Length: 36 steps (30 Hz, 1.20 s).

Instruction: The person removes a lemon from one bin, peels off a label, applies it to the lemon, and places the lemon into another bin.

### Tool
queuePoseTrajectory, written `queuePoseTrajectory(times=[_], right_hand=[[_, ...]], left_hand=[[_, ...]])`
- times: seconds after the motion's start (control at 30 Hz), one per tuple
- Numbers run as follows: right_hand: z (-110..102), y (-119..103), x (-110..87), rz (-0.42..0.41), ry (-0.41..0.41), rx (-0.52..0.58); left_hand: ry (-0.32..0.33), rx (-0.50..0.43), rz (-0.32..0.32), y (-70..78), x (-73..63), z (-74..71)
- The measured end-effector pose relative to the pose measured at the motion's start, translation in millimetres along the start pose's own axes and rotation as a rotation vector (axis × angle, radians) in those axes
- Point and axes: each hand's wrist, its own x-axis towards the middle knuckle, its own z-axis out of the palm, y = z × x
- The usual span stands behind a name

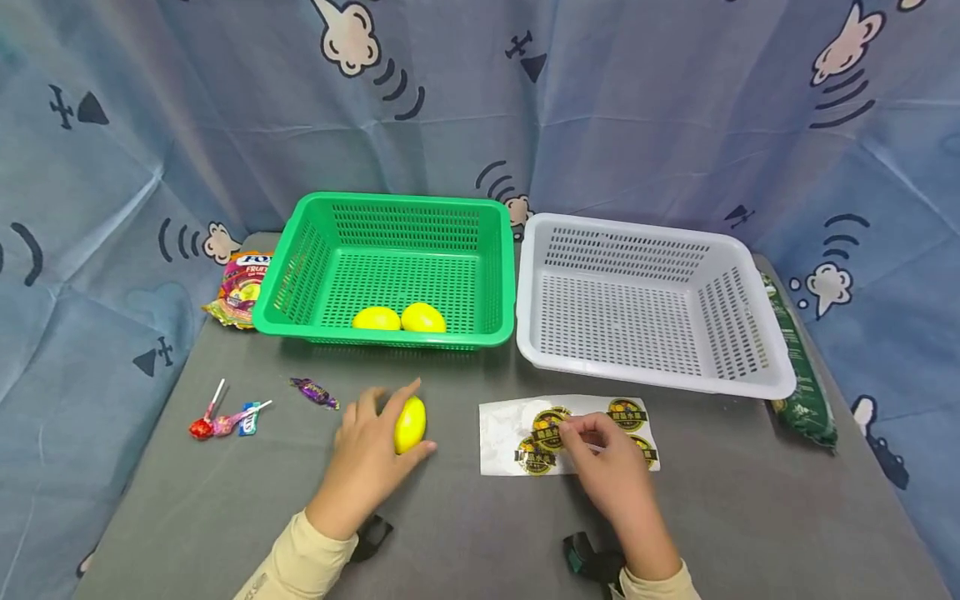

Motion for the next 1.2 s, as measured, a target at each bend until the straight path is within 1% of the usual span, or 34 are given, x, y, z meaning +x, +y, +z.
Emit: queuePoseTrajectory(times=[0.07, 0.1, 0.13, 0.17, 0.23, 0.3, 0.33, 0.37, 0.43, 0.5, 0.6, 0.7, 0.77, 0.83, 0.9, 1.03, 1.07, 1.1, 1.13, 1.17, 1.2], right_hand=[[10.7, -17.8, -4.2, -0.021, -0.020, 0.117], [17.1, -28.0, -6.2, -0.027, -0.036, 0.187], [23.9, -38.6, -7.8, -0.033, -0.060, 0.271], [30.8, -49.5, -9.4, -0.032, -0.094, 0.352], [44.0, -68.8, -10.9, -0.036, -0.153, 0.480], [54.8, -83.2, -10.2, -0.054, -0.178, 0.542], [58.9, -88.2, -9.8, -0.066, -0.181, 0.559], [62.3, -92.0, -9.4, -0.077, -0.169, 0.556], [66.8, -96.1, -8.9, -0.094, -0.125, 0.529], [69.8, -97.8, -8.4, -0.111, -0.076, 0.505], [74.1, -99.0, -8.0, -0.130, -0.030, 0.486], [79.1, -99.5, -7.0, -0.136, -0.005, 0.519], [81.9, -98.6, -6.5, -0.139, -0.004, 0.546], [84.4, -97.6, -6.0, -0.146, -0.019, 0.579], [85.7, -96.1, -6.1, -0.145, -0.062, 0.626], [86.3, -93.1, -7.2, -0.106, -0.172, 0.722], [86.1, -92.1, -7.2, -0.102, -0.172, 0.724], [85.9, -90.9, -7.4, -0.118, -0.152, 0.715], [85.8, -89.9, -7.1, -0.155, -0.115, 0.700], [85.3, -88.7, -7.0, -0.225, -0.069, 0.678], [84.7, -87.4, -6.6, -0.320, -0.009, 0.632]], left_hand=[[-0.051, -0.051, -0.045, -11.6, 1.4, -4.5], [-0.067, -0.113, -0.060, -15.3, 2.8, -4.9], [-0.085, -0.213, -0.071, -17.9, 4.2, -4.3], [-0.106, -0.358, -0.079, -19.2, 5.8, -3.4], [-0.158, -0.687, -0.104, -18.8, 8.2, -1.2], [-0.224, -1.022, -0.125, -16.4, 9.5, 0.5], [-0.254, -1.153, -0.131, -14.8, 9.5, 0.9], [-0.270, -1.242, -0.128, -13.0, 9.2, 1.2], [-0.270, -1.301, -0.104, -9.6, 8.1, 1.5], [-0.229, -1.295, -0.088, -6.2, 7.7, 2.8], [-0.156, -1.269, -0.101, -0.3, 7.7, 5.6], [-0.104, -1.282, -0.116, 5.7, 7.6, 8.2], [-0.094, -1.316, -0.117, 8.6, 6.7, 8.8], [-0.105, -1.381, -0.113, 10.4, 5.5, 8.3], [-0.143, -1.478, -0.113, 10.9, 4.3, 6.2], [-0.265, -1.702, -0.129, 8.2, 3.7, -0.5], [-0.290, -1.745, -0.143, 7.3, 3.5, -2.3], [-0.307, -1.777, -0.159, 6.7, 3.4, -3.9], [-0.318, -1.799, -0.175, 6.3, 3.4, -5.2], [-0.320, -1.809, -0.190, 6.5, 3.6, -6.2], [-0.313, -1.806, -0.207, 7.1, 4.1, -6.6]])
